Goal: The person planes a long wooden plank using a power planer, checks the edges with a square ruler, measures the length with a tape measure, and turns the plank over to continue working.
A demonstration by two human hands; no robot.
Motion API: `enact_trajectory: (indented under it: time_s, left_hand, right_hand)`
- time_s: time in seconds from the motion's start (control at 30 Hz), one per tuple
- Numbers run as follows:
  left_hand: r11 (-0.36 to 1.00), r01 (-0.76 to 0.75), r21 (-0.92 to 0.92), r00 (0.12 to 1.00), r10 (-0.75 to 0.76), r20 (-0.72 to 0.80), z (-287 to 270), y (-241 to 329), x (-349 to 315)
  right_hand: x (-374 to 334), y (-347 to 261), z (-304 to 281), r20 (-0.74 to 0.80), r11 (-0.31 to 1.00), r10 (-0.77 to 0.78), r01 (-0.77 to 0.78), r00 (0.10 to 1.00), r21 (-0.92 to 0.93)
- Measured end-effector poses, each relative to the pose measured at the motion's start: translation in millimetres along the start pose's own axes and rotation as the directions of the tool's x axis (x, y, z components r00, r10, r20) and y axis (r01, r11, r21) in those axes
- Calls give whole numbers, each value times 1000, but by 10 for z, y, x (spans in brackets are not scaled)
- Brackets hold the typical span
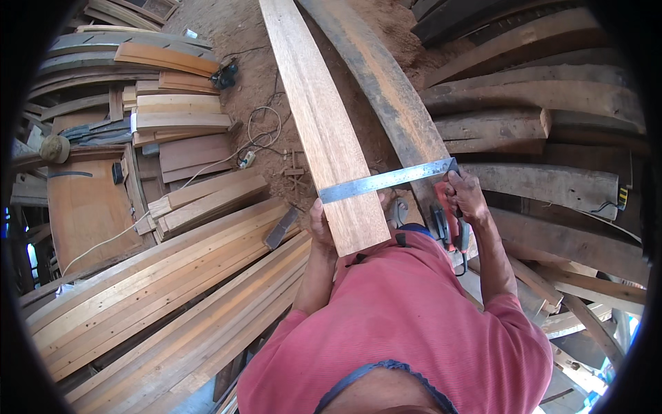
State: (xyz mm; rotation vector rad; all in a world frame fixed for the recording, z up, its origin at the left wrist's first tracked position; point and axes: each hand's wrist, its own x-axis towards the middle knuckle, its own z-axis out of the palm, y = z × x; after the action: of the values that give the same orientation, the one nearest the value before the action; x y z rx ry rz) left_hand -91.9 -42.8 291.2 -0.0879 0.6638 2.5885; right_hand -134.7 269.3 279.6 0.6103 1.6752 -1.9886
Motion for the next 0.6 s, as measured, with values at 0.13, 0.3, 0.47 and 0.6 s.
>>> enact_trajectory:
  time_s: [0.13,0.3,0.47,0.6]
  left_hand:
    - [999,3,47,998,1,-69,-64,-15,-32]
    - [996,-75,-46,984,66,-165,-94,-30,-64]
    - [996,-94,6,946,91,-312,-264,84,-309]
    - [987,47,153,945,6,-326,-44,380,-485]
  right_hand:
    - [-38,-17,29,-23,1000,-2,2,1000,-22]
    - [-17,-38,67,31,999,-24,25,999,-27]
    - [162,-290,547,89,917,-391,379,916,122]
    - [352,-749,1215,195,695,-602,629,774,-350]
